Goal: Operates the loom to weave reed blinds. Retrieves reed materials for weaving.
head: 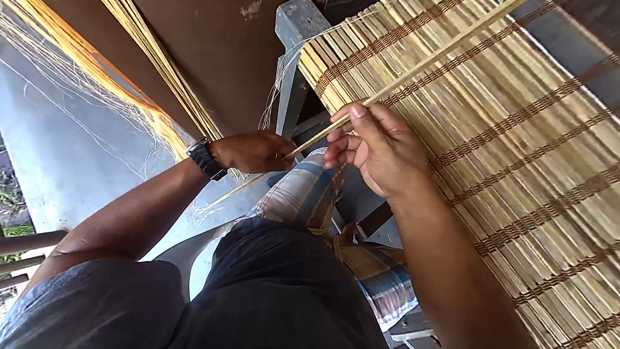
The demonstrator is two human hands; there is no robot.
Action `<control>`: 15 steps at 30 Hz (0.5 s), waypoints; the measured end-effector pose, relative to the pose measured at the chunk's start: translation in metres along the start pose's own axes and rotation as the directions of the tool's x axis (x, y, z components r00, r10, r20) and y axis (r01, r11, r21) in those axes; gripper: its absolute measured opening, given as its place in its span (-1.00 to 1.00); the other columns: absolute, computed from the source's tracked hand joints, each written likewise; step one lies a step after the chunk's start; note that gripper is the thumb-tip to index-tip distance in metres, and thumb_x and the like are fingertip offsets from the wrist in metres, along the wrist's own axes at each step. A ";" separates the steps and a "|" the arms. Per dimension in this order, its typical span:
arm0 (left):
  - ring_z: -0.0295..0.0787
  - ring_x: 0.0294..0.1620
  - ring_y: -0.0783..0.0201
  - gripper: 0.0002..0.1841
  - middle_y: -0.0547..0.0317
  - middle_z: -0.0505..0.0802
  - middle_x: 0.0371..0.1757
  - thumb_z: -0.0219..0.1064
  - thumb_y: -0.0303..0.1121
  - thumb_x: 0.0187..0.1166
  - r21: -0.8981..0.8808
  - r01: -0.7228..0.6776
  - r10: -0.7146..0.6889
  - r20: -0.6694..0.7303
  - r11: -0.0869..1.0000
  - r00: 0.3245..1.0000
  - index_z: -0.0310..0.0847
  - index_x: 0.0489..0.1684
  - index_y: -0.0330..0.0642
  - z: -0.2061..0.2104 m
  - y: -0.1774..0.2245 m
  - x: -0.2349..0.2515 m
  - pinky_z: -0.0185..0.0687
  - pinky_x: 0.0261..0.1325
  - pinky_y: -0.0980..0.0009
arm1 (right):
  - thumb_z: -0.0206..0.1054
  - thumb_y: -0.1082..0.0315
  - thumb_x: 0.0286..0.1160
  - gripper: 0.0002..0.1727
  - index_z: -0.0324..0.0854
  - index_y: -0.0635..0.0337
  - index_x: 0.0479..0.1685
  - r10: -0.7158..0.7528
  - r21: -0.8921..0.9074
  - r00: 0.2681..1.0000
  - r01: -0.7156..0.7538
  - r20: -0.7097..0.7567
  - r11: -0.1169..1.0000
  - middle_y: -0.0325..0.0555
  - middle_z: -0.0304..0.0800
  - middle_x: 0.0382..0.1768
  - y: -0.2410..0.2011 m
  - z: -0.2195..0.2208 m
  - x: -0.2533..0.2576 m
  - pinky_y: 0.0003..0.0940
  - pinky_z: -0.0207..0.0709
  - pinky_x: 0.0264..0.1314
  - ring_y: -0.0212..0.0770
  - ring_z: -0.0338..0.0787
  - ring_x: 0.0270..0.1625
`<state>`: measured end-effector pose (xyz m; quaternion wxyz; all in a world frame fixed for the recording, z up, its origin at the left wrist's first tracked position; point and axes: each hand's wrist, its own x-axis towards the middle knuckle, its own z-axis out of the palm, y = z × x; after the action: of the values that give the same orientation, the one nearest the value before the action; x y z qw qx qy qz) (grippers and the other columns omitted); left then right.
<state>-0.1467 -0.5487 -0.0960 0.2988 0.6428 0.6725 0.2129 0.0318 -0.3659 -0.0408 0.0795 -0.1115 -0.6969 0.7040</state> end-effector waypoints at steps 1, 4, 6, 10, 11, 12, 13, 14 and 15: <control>0.66 -0.34 0.35 -0.83 0.25 0.77 -0.35 0.35 -0.22 0.67 -0.020 0.015 -0.015 0.025 1.000 1.000 0.75 -0.18 -0.10 0.002 -0.007 -0.002 0.61 -0.20 0.29 | -0.13 0.10 0.93 -0.61 0.54 0.08 0.26 -0.022 -0.005 1.000 0.022 0.005 1.000 -0.13 0.78 -0.11 -0.001 -0.006 0.000 -0.19 0.89 -0.23 -0.18 0.88 -0.34; 0.78 -0.05 0.25 -0.71 0.15 0.88 -0.04 0.43 -0.13 0.63 -0.112 0.122 -0.102 0.169 0.986 0.980 0.80 0.10 -0.12 0.003 -0.026 -0.013 0.69 0.11 0.13 | -0.26 0.13 0.91 -0.57 0.52 0.04 0.26 -0.052 -0.009 0.998 0.052 -0.027 0.999 -0.20 0.77 -0.08 -0.008 -0.031 -0.002 -0.14 0.87 -0.11 -0.17 0.88 -0.27; 0.84 0.00 0.14 -0.62 0.06 0.88 0.11 0.40 -0.09 0.67 -0.183 0.251 -0.189 0.299 0.951 0.935 0.74 0.29 -0.11 0.006 -0.043 -0.022 0.76 0.12 0.05 | -0.30 0.11 0.91 -0.54 0.54 0.02 0.22 -0.070 -0.012 0.995 0.069 -0.078 0.998 -0.23 0.77 -0.11 -0.014 -0.051 -0.008 -0.15 0.85 -0.10 -0.18 0.87 -0.27; 0.84 -0.02 -0.08 -0.52 -0.06 0.82 0.30 0.42 -0.10 0.65 -0.214 0.456 -0.311 0.486 0.864 0.817 0.62 0.47 -0.10 0.021 -0.078 -0.037 0.75 0.00 -0.09 | -0.44 0.04 0.87 -0.46 0.53 -0.09 0.20 -0.120 -0.083 0.981 0.108 -0.151 0.991 -0.33 0.75 -0.13 -0.025 -0.098 -0.012 -0.20 0.84 -0.12 -0.25 0.85 -0.24; 0.84 -0.05 -0.08 -0.50 -0.07 0.81 0.31 0.43 -0.10 0.64 -0.204 0.485 -0.332 0.506 0.850 0.796 0.61 0.49 -0.09 0.027 -0.087 -0.042 0.75 -0.04 -0.09 | -0.46 0.02 0.89 -0.45 0.51 -0.13 0.22 -0.144 -0.086 0.981 0.133 -0.131 0.987 -0.38 0.74 -0.11 -0.024 -0.116 -0.012 -0.23 0.84 -0.10 -0.29 0.85 -0.21; 0.83 -0.09 -0.08 -0.50 -0.07 0.81 0.30 0.43 -0.09 0.64 -0.203 0.508 -0.348 0.517 0.837 0.782 0.62 0.49 -0.09 0.033 -0.095 -0.046 0.74 -0.07 -0.10 | -0.42 0.01 0.90 -0.49 0.50 -0.16 0.27 -0.179 -0.072 0.979 0.173 -0.094 0.982 -0.40 0.73 -0.09 -0.022 -0.136 -0.013 -0.26 0.83 -0.06 -0.32 0.85 -0.17; 0.81 -0.15 -0.04 -0.51 -0.07 0.82 0.28 0.41 -0.09 0.65 -0.202 0.525 -0.362 0.522 0.827 0.772 0.62 0.49 -0.09 0.035 -0.100 -0.051 0.72 -0.11 -0.06 | -0.30 0.06 0.91 -0.56 0.49 -0.15 0.33 -0.216 -0.056 0.974 0.213 -0.060 0.975 -0.42 0.73 -0.05 -0.020 -0.156 -0.016 -0.31 0.82 0.01 -0.34 0.84 -0.12; 0.81 -0.12 -0.02 -0.53 -0.05 0.80 0.32 0.39 -0.11 0.68 -0.205 0.548 -0.380 0.526 0.811 0.760 0.61 0.50 -0.09 0.035 -0.103 -0.055 0.73 -0.07 -0.06 | -0.17 0.16 0.91 -0.63 0.52 -0.09 0.35 -0.238 -0.054 0.968 0.235 -0.074 0.971 -0.42 0.77 -0.06 -0.019 -0.173 -0.020 -0.37 0.82 0.08 -0.37 0.86 -0.09; 0.80 -0.11 0.01 -0.56 -0.02 0.79 0.33 0.37 -0.15 0.70 -0.223 0.561 -0.393 0.513 0.797 0.763 0.62 0.48 -0.08 0.033 -0.105 -0.060 0.73 -0.06 -0.02 | -0.09 0.28 0.87 -0.70 0.53 -0.03 0.29 -0.241 -0.104 0.965 0.231 -0.102 0.967 -0.45 0.80 -0.08 -0.019 -0.189 -0.027 -0.45 0.79 0.18 -0.43 0.87 -0.04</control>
<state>-0.2022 -0.6200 -0.1828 0.6016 0.4104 0.6784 0.0971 0.1074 -0.1907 -0.0218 0.1972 -0.0712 -0.7309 0.6495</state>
